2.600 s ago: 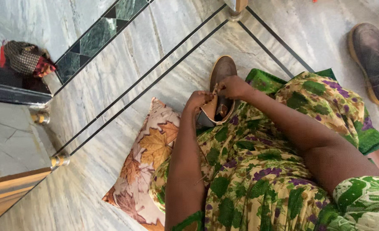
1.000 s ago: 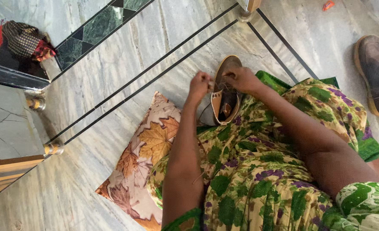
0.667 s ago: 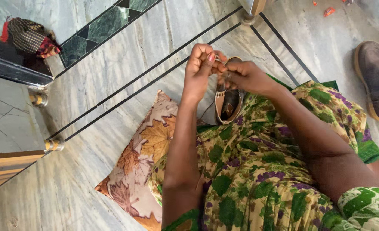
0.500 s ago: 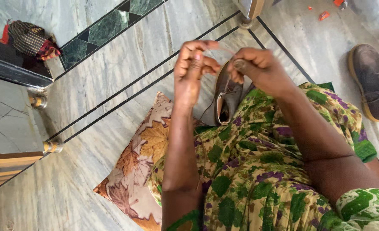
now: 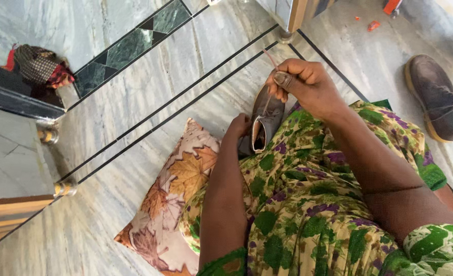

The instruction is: The person sits on the floor and repeatedly threads a shoelace through the eyelets of a brown shoe, pulling the lace tight and adjusting it. The person works on one shoe at a time, handling the lace and shoe by hand.

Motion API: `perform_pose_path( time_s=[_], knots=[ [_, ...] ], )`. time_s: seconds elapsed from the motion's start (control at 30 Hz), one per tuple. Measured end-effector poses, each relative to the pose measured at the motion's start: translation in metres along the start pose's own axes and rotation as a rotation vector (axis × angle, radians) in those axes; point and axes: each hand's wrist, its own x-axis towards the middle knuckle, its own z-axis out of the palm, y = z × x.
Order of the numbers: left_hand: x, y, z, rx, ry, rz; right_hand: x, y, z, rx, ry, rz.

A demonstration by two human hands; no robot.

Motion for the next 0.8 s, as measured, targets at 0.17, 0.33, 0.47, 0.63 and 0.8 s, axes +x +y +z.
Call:
perform_pose_path(
  time_s=[0.17, 0.33, 0.47, 0.63, 0.8],
  knots=[
    [-0.018, 0.018, -0.018, -0.213, -0.076, -0.099, 0.0, 0.005, -0.012, 0.08, 0.035, 0.023],
    [-0.041, 0.033, -0.039, -0.362, -0.103, -0.009, 0.003, 0.011, -0.014, 0.151, 0.051, 0.027],
    [-0.049, 0.046, -0.041, -0.236, -0.017, 0.04, 0.0, 0.012, -0.016, 0.181, 0.047, 0.033],
    [-0.062, 0.062, -0.059, -0.5, 0.08, 0.1, -0.003, 0.013, -0.024, 0.21, 0.11, 0.033],
    [-0.049, 0.033, -0.064, -0.137, 0.228, 0.072, -0.004, 0.027, -0.037, 0.283, 0.193, 0.017]
  ],
)
